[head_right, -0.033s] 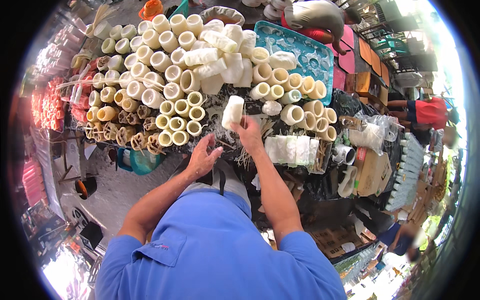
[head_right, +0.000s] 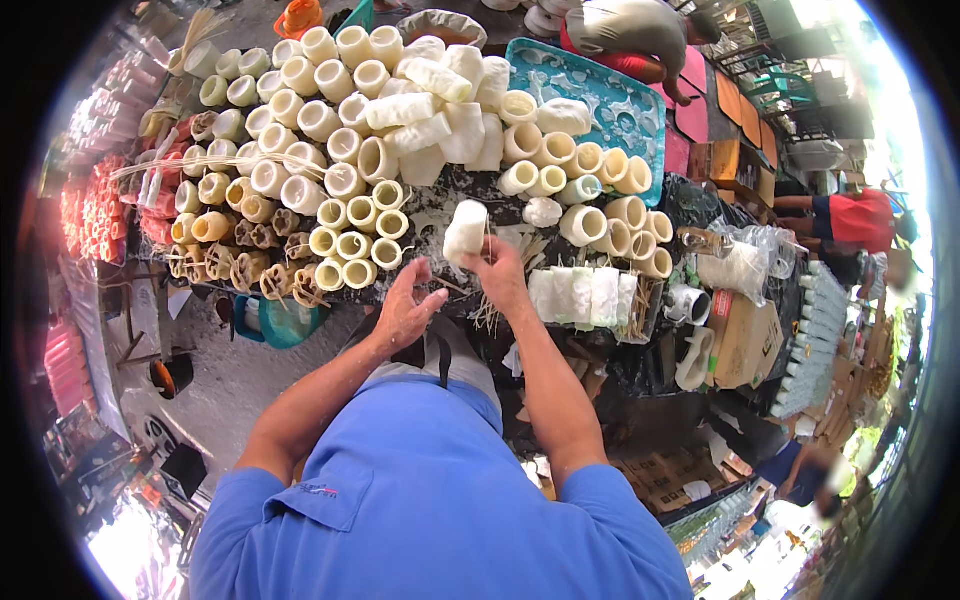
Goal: The person inserts wicks into cylindrical white candle bodies and secures them by hand. The person repeatedly picks up a candle, threads a wick through the center, and places the finished unit on a nearby pile.
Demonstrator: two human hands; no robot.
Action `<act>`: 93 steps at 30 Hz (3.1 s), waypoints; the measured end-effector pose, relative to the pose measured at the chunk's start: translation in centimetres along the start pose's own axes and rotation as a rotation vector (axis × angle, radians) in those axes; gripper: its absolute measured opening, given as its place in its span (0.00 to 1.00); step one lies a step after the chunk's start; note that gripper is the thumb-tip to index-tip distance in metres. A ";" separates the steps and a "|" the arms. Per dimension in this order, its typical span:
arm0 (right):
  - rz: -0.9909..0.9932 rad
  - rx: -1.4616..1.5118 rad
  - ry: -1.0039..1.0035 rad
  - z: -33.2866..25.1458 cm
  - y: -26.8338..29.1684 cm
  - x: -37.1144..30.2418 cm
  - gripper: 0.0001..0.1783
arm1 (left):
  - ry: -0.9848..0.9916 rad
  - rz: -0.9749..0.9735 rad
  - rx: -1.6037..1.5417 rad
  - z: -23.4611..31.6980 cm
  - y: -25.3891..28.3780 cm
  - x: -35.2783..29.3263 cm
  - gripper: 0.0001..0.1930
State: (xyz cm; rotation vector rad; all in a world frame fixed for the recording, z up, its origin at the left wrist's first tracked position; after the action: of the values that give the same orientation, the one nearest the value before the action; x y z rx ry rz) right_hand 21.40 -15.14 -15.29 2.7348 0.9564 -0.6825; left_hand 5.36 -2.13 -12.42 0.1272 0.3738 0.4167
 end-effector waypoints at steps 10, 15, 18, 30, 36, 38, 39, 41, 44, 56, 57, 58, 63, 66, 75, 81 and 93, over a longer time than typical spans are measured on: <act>0.029 -0.233 -0.031 -2.1 1.5 -6.2 0.20 | -0.099 -0.066 -0.143 3.0 -1.2 4.5 0.21; 0.015 -0.557 0.190 -9.4 1.1 -8.5 0.11 | -0.206 -0.041 0.075 3.7 -0.1 2.8 0.19; 0.007 -0.772 0.348 -12.9 -0.6 -9.7 0.09 | -0.350 0.019 0.119 5.0 0.6 1.9 0.19; 0.009 -1.020 0.719 -16.7 -5.5 -10.5 0.03 | -0.287 0.038 0.033 4.2 1.5 1.3 0.10; -0.004 -1.144 0.652 -15.9 -6.2 -10.4 0.03 | -0.300 0.028 0.030 4.3 1.5 1.3 0.10; 0.016 -1.159 0.665 -16.0 -6.6 -10.5 0.03 | -0.321 0.029 0.028 4.3 1.3 1.3 0.10; 0.027 -1.161 0.670 -16.0 -6.8 -10.5 0.03 | -0.317 0.024 0.030 4.2 1.3 1.4 0.11; 0.031 -1.168 0.697 -16.2 -7.1 -10.7 0.03 | -0.321 0.020 0.029 4.2 1.3 1.4 0.11; 0.035 -1.184 0.692 -16.1 -7.2 -10.8 0.03 | -0.345 0.010 0.086 4.4 1.4 1.2 0.13; 0.031 -1.151 0.798 -14.9 -8.1 -10.8 0.03 | -0.345 -0.003 0.221 5.0 1.7 0.9 0.20; 0.008 -1.152 0.766 -14.5 -8.2 -10.5 0.02 | -0.330 -0.012 0.204 4.9 1.6 0.9 0.20; 0.005 -1.152 0.762 -14.4 -8.3 -10.5 0.02 | -0.314 -0.025 0.196 4.7 1.6 0.9 0.20; -0.043 -1.151 0.749 -13.4 -9.3 -10.1 0.02 | -0.378 -0.014 0.166 5.7 1.4 0.5 0.22; -0.114 -1.173 0.679 -12.8 -9.3 -9.6 0.02 | -0.344 -0.029 0.208 5.3 1.3 0.5 0.23; -0.102 -1.182 0.724 -13.9 -8.4 -10.4 0.01 | -0.317 -0.082 0.202 5.1 0.7 0.1 0.25; -0.130 -1.136 0.741 -13.8 -8.4 -10.9 0.02 | -0.255 -0.102 0.125 5.2 0.6 0.1 0.25; -0.100 -1.140 0.752 -14.2 -7.9 -11.2 0.02 | -0.262 -0.122 0.188 5.0 0.4 -0.2 0.26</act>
State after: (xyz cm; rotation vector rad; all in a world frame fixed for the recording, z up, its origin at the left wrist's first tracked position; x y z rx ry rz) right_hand 13.91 -10.89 2.46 1.8268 1.0993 0.7656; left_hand 6.90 -2.10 -7.68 0.3367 0.1604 0.2395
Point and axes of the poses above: each hand's wrist, its own x-axis towards the middle knuckle, its own y-axis out of the back of the hand, z = x × y, the point moved 10 cm from there along x, towards the middle knuckle, and after that the axes turned 3 degrees about -y, right-handed, at the moved point
